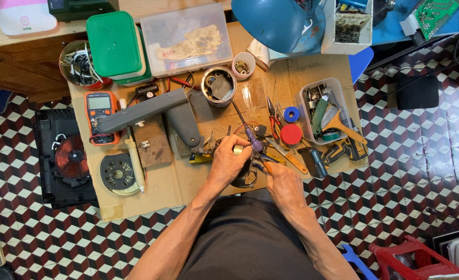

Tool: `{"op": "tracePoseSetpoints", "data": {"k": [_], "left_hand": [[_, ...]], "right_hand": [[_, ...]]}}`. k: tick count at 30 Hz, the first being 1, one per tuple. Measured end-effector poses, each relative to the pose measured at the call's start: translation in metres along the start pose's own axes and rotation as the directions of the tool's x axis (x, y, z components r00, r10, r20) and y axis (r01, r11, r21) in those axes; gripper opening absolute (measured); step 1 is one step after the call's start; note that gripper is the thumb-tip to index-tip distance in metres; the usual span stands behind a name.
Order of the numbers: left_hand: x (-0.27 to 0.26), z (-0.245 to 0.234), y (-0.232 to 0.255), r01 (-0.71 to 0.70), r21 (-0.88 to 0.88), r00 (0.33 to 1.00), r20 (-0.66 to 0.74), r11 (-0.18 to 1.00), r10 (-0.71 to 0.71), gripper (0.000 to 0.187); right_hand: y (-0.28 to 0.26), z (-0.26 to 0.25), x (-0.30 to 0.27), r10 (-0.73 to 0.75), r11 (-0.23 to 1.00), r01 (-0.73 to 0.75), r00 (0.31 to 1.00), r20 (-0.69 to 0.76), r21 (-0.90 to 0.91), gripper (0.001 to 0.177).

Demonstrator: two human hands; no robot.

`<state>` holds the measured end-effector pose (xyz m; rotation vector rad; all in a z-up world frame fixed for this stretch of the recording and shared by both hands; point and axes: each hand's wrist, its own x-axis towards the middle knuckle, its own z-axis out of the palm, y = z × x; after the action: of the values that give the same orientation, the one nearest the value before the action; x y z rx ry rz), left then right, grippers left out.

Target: The person disassembles a small electrical component, likely a fan motor, using pliers and a screwdriver. They strip wires, adjust internal parts, and reassemble the component on a cluttered workbench.

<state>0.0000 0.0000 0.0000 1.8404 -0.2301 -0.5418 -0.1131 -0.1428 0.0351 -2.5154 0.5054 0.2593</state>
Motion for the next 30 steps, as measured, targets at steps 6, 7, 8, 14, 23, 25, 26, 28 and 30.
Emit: {"op": "tracePoseSetpoints", "data": {"k": [6,7,8,14,23,25,26,28,30], "left_hand": [[0.000,-0.002,0.003,-0.034,0.005,0.999,0.021,0.999,0.033,0.023],[0.000,-0.002,0.003,-0.029,0.004,0.999,0.023,1.000,0.029,0.023],[0.000,-0.002,0.003,-0.025,0.009,0.999,0.028,1.000,0.025,0.023],[0.001,-0.005,-0.003,-0.061,0.047,0.997,0.050,0.997,0.059,0.024],[0.003,-0.010,-0.001,-0.040,0.052,0.995,0.095,0.998,0.035,0.026],[0.004,-0.011,0.001,-0.029,0.051,0.995,0.097,0.998,0.024,0.027],[0.004,-0.011,0.003,0.008,0.044,0.995,0.100,0.999,-0.013,0.028],[0.004,-0.011,0.005,0.082,0.031,0.990,0.108,0.996,-0.085,0.029],[0.004,-0.012,0.006,0.091,0.019,0.988,0.125,0.996,-0.093,0.029]], "right_hand": [[-0.005,-0.004,-0.002,-0.060,0.997,0.059,0.998,-0.019,-0.052,0.016],[-0.004,-0.004,-0.001,-0.054,0.998,0.054,0.999,-0.003,-0.041,0.016],[-0.002,-0.004,-0.001,-0.048,0.998,0.049,0.999,0.013,-0.031,0.016],[0.006,-0.007,0.001,0.005,0.999,0.000,0.991,0.130,-0.036,0.019],[-0.003,-0.015,0.000,-0.042,0.999,0.043,0.998,0.048,-0.026,0.023],[-0.004,-0.014,0.000,0.037,0.999,-0.034,0.996,0.085,-0.042,0.021],[-0.005,-0.014,0.000,0.077,0.996,-0.072,0.992,0.102,-0.051,0.020],[-0.006,-0.013,0.001,0.064,0.998,-0.061,0.996,0.070,-0.034,0.020],[-0.007,-0.012,0.000,0.042,0.999,-0.041,0.998,0.047,-0.007,0.018]]}}
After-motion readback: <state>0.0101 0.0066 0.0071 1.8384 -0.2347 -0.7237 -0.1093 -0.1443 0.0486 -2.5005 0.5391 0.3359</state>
